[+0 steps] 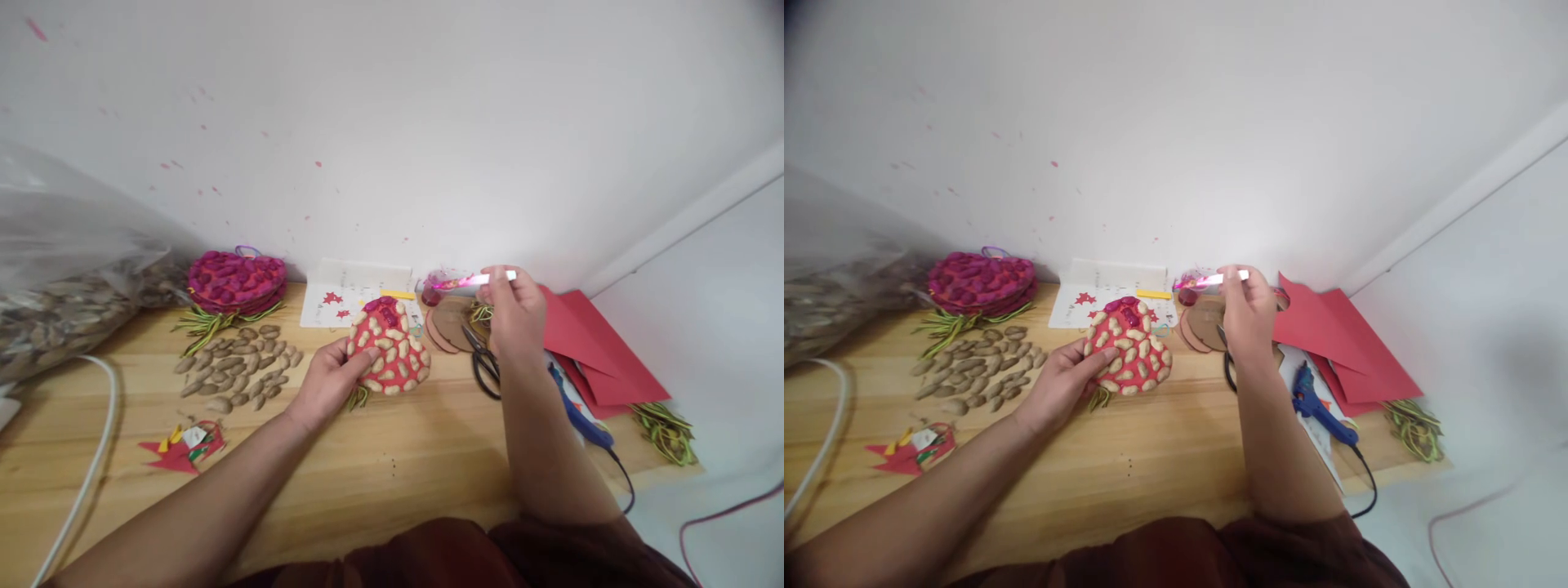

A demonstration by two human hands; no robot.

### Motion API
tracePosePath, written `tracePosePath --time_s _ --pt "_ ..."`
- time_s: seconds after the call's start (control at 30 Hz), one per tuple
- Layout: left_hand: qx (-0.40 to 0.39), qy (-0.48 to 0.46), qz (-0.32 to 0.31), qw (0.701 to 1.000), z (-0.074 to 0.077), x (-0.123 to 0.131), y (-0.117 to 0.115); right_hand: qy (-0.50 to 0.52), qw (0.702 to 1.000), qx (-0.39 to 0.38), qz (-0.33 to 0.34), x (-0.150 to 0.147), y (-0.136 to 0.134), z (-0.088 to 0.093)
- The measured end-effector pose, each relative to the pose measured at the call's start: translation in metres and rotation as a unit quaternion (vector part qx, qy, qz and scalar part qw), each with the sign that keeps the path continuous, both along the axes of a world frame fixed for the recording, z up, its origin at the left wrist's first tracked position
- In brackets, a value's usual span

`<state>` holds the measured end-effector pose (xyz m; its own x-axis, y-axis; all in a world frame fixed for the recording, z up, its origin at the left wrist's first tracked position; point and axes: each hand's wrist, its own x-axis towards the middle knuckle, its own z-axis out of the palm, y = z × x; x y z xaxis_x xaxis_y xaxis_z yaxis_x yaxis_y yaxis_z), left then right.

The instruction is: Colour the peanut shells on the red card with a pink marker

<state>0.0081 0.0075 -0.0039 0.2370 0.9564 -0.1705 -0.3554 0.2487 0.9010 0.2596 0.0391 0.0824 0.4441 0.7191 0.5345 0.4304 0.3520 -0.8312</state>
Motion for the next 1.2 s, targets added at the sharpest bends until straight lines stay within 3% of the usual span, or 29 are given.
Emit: tracePosePath --time_s 0.13,0.23,0.47,1.2 --pt "-0.007 -0.014 -0.005 1.0 0.0 0.0 -0.001 -0.025 0.999 0.013 0.02 -0.027 -0.038 -0.003" --pt "-0.002 -0.002 -0.009 1.0 0.0 -0.002 -0.002 -0.054 0.997 0.033 0.031 -0.035 -0.048 -0.01" --pt "0.009 0.04 -0.025 0.999 -0.001 -0.004 -0.005 -0.067 0.996 0.049 0.045 -0.028 -0.045 -0.019" --pt "0.027 0.074 -0.045 0.996 0.007 -0.006 -0.008 -0.066 0.997 0.019 0.044 -0.03 -0.046 -0.016"
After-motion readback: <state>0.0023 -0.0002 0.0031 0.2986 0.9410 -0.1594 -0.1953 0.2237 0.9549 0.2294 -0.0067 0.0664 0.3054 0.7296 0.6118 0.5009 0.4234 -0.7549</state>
